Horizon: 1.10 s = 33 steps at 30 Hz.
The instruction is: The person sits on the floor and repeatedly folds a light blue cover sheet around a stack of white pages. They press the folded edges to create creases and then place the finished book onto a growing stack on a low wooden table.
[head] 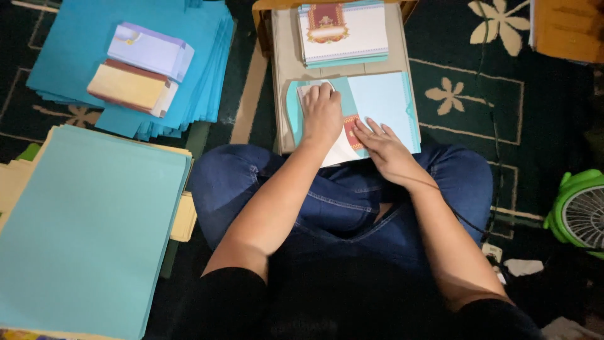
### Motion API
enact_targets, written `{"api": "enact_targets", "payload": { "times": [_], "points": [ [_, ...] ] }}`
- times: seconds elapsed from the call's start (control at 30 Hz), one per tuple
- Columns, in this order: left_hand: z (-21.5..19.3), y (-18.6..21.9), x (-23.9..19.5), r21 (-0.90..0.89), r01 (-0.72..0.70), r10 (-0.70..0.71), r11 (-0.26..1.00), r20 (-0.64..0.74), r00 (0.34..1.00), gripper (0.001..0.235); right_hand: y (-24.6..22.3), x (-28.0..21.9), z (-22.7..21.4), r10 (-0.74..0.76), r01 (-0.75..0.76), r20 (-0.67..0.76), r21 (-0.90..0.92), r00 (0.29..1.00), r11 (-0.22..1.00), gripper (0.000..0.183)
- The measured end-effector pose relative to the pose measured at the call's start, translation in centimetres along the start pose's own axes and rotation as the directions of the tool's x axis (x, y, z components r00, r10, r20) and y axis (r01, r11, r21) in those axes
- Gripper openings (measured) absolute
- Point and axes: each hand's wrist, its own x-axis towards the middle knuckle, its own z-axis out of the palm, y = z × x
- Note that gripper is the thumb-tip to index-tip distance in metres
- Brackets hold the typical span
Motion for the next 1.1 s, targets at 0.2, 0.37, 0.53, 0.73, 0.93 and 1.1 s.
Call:
{"api": "enact_targets", "payload": {
  "times": [0.2,0.37,0.53,0.73,0.93,1.1],
  "points": [
    [2.1,-0.4,-0.2,-0.238,-0.199,0.22,0.951,0.061,0.974,0.023,4.7,3.3,-0.5,0.334,-0.211,-0.324,0.36,0.885,0.909,0.026],
    [-1.5,0.2,0.5,-0.321,0.002,0.0,0.947,0.005,1.0,0.019,-1.1,3.0,-0.7,0.333,-0.307,-0.28,0.131,0.9,0.943,0.059],
    [0.2,-0.4,0.3,-0.27,-0.181,0.197,0.946,0.035,0.98,0.01,0.5,2.2,1.1,0.404,-0.327,-0.294,0.279,0.866,0.903,0.071],
    [-1.5,1.0,0.4,-0.261,-0.3,0.351,0.918,0.176,0.92,0.024,4.7,1.5,1.4,0.472,-0.223,-0.343,0.566,0.812,0.794,0.032],
    [-2.1,0.9,0.7,-0.287,-0.283,0.355,0.915,0.24,0.904,0.019,3.3,1.6,0.4,0.461,-0.157,-0.401,0.595,0.792,0.788,0.028],
    [-1.4,0.9,0.5,-0.26,-0.348,0.367,0.901,0.027,0.93,0.017,1.8,1.5,-0.2,0.408,-0.079,-0.369,0.654,0.835,0.752,0.029]
  ]
}}
